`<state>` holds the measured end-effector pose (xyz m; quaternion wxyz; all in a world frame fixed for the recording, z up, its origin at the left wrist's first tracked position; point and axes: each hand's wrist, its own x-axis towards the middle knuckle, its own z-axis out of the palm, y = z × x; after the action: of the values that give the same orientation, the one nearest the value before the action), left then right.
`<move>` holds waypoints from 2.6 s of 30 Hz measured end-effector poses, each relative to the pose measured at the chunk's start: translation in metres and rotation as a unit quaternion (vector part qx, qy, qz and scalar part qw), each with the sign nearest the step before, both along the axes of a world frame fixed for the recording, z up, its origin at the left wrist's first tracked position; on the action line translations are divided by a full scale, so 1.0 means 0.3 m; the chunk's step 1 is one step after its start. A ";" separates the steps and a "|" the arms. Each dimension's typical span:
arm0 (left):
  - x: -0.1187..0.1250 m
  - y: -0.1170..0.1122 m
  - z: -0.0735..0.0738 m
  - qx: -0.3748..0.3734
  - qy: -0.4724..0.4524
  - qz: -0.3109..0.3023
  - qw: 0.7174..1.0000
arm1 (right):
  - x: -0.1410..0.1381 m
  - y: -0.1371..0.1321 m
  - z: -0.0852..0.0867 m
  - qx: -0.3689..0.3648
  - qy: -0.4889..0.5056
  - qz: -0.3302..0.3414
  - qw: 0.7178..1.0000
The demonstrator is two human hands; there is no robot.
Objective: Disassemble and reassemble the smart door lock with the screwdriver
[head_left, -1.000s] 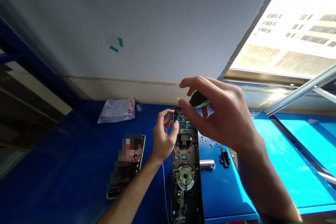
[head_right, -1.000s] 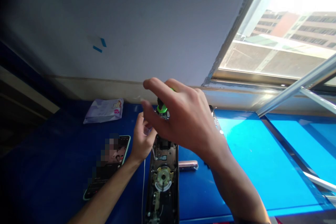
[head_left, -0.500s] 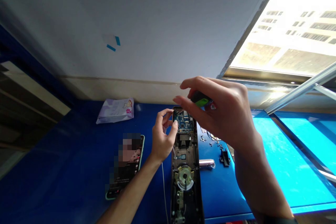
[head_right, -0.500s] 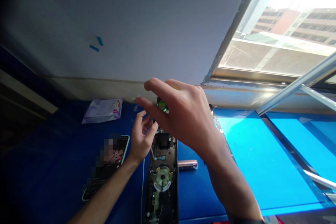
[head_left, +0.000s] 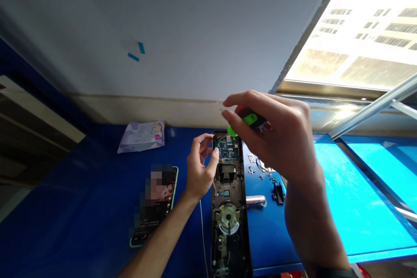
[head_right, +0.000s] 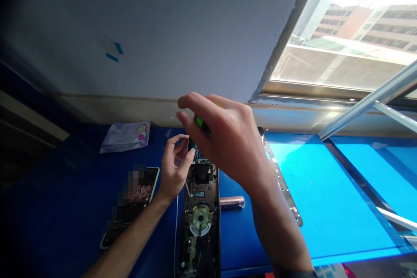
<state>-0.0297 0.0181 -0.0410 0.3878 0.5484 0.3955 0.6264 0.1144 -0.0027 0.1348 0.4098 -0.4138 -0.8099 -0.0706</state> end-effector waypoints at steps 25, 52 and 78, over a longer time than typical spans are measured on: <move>-0.004 0.002 -0.004 0.006 -0.002 -0.003 1.000 | 0.029 -0.004 -0.081 -0.001 0.115 0.005 0.993; -0.006 -0.001 0.007 0.002 0.013 0.007 1.000 | 0.033 0.017 -0.094 0.003 0.132 0.065 0.989; -0.016 -0.002 0.011 0.028 0.064 0.006 0.998 | 0.044 -0.016 -0.070 -0.049 0.146 0.047 0.987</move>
<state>-0.0344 0.0173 -0.0378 0.3427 0.5959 0.4050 0.6028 0.1275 -0.0076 0.1139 0.5053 -0.4010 -0.7625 0.0498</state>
